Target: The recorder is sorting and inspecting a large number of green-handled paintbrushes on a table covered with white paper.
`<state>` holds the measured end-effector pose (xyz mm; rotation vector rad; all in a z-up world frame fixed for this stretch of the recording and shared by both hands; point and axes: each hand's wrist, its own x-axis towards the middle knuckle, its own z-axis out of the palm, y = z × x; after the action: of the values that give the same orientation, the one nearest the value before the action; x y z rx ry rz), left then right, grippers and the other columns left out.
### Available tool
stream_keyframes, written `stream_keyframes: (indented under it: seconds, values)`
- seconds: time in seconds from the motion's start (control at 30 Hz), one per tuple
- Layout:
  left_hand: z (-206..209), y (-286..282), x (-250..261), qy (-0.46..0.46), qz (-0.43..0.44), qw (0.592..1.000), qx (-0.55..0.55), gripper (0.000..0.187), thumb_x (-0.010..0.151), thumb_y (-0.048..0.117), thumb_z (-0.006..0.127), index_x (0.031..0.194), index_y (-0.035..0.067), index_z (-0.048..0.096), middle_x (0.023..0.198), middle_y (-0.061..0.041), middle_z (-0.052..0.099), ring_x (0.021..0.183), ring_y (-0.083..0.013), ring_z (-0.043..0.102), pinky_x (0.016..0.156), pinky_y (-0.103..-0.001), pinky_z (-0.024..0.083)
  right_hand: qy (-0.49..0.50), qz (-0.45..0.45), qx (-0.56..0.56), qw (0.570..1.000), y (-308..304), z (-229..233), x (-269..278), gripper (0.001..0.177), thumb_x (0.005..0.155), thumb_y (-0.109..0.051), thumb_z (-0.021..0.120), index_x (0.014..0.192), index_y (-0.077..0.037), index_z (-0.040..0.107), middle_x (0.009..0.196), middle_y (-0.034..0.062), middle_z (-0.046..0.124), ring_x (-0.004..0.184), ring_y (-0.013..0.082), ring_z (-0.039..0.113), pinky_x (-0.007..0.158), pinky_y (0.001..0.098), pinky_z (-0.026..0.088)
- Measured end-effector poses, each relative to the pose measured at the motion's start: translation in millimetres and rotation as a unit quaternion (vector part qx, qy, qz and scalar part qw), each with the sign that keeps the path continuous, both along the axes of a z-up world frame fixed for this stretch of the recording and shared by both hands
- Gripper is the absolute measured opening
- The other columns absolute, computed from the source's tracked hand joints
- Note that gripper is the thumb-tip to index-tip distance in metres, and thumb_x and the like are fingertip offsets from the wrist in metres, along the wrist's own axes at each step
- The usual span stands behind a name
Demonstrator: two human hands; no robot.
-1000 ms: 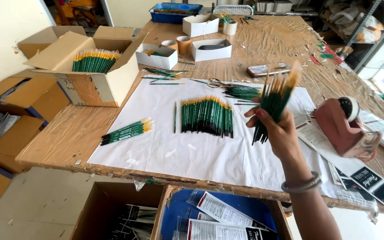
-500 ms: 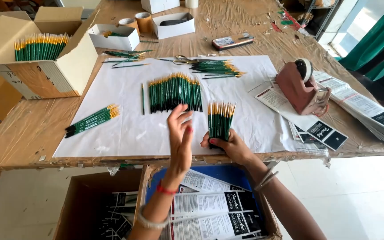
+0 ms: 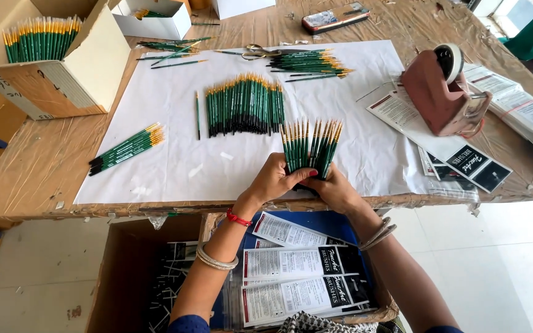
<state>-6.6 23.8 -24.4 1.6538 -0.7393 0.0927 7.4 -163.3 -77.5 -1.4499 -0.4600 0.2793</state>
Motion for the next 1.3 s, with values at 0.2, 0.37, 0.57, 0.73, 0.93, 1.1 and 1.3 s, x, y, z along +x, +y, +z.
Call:
stream_keyframes:
  seconds: [0.2,0.37,0.57,0.73,0.93,1.1,1.3]
  values:
    - [16,-5,-6,-0.029,0.012,0.999,0.012,0.015,0.088,0.012,0.083,0.097,0.001,0.077,0.082,-0.004,0.076,0.072,-0.0050,0.063,0.064,-0.026,0.054,0.019,0.017,-0.017,1.000,1,-7,9,0.027,0.090,0.005,0.070,0.116,-0.002,0.066,0.108,0.0050,0.073,0.099,0.0125,0.068,0.087,0.0294,0.059]
    - [15,-5,-5,-0.021,0.009,1.000,0.005,0.017,0.088,0.015,0.083,0.099,0.003,0.077,0.086,-0.003,0.078,0.075,-0.0051,0.066,0.066,-0.026,0.055,0.054,0.028,0.006,0.998,5,9,1,0.032,0.089,0.007,0.070,0.119,-0.002,0.064,0.110,0.0056,0.071,0.102,0.0137,0.068,0.090,0.0297,0.059]
    - [2,-2,1,-0.008,-0.002,1.000,-0.002,0.018,0.092,0.018,0.080,0.102,0.003,0.076,0.088,-0.001,0.077,0.076,-0.0050,0.064,0.066,-0.025,0.055,0.048,0.017,0.013,0.999,5,17,-5,0.032,0.091,0.006,0.069,0.120,-0.003,0.062,0.111,0.0049,0.069,0.102,0.0128,0.066,0.090,0.0287,0.057]
    - [-1,-1,0,0.021,-0.002,1.000,0.001,0.018,0.094,0.018,0.079,0.103,0.003,0.075,0.085,0.000,0.074,0.073,-0.0047,0.062,0.063,-0.025,0.054,0.048,0.026,0.037,0.998,2,0,2,0.025,0.093,0.007,0.068,0.117,0.001,0.066,0.108,0.0073,0.072,0.099,0.0145,0.068,0.088,0.0302,0.059]
    - [8,-5,-4,-0.003,0.017,1.000,-0.010,0.021,0.091,0.014,0.080,0.107,0.003,0.074,0.084,0.000,0.075,0.070,-0.0044,0.063,0.060,-0.025,0.054,0.051,0.017,0.053,0.997,7,18,-5,0.031,0.090,0.008,0.068,0.119,-0.002,0.064,0.110,0.0054,0.071,0.100,0.0135,0.068,0.089,0.0300,0.059]
    - [-3,-2,2,-0.027,0.024,0.999,-0.005,0.019,0.092,0.014,0.080,0.106,0.002,0.075,0.082,-0.001,0.074,0.070,-0.0049,0.063,0.060,-0.025,0.054,0.059,0.011,0.041,0.997,7,11,1,0.031,0.090,0.007,0.068,0.120,-0.002,0.065,0.110,0.0043,0.071,0.100,0.0132,0.068,0.088,0.0300,0.058]
    - [-8,-1,3,0.027,-0.001,1.000,-0.003,0.020,0.097,0.017,0.076,0.110,0.003,0.074,0.083,-0.001,0.073,0.070,-0.0056,0.063,0.061,-0.025,0.054,0.040,0.010,0.036,0.998,6,19,-4,0.027,0.092,0.006,0.069,0.118,0.001,0.066,0.107,0.0063,0.072,0.097,0.0143,0.069,0.084,0.0306,0.060]
